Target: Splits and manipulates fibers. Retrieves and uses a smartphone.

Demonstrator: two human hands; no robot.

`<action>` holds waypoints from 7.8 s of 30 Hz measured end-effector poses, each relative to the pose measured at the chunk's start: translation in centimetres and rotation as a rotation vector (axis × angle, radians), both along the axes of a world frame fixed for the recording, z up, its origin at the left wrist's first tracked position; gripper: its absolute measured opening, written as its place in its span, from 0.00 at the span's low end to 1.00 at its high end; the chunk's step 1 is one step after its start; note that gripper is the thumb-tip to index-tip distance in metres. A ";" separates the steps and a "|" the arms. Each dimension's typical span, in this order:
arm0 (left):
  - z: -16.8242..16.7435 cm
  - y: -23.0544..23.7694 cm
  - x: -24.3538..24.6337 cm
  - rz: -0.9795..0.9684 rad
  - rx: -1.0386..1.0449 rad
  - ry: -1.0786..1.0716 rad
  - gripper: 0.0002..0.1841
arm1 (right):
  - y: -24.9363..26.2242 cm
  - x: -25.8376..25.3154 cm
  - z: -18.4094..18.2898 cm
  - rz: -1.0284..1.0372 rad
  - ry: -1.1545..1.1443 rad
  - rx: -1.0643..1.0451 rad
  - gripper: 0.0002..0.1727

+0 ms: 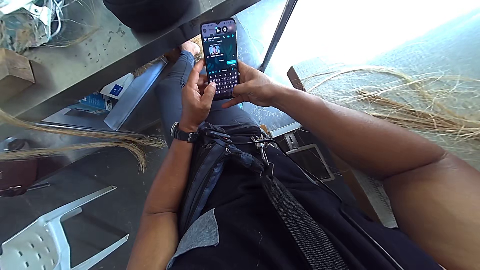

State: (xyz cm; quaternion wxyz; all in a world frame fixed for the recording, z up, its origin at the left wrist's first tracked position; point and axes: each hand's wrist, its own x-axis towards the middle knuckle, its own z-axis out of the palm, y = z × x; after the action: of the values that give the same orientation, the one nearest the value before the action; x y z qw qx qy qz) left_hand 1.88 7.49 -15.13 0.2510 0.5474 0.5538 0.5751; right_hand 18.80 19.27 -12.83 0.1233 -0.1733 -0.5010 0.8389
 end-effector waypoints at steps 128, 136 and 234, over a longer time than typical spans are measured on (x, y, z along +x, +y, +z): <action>-0.4 0.2 -0.3 0.022 0.072 0.017 0.24 | 0.2 -0.1 -0.2 0.017 -0.020 0.005 0.42; -0.4 0.2 -0.2 0.018 0.084 0.020 0.24 | 0.2 0.0 -0.2 0.018 -0.018 0.003 0.43; -0.8 0.2 -0.6 0.075 0.076 0.070 0.19 | 0.1 0.0 0.7 -0.122 -0.175 -0.048 0.20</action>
State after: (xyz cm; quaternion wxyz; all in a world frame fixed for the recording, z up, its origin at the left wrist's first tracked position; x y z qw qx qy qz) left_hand 1.31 7.69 -15.98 0.1887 0.5552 0.5601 0.5852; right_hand 18.77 19.34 -12.14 0.1256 -0.2790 -0.4784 0.8231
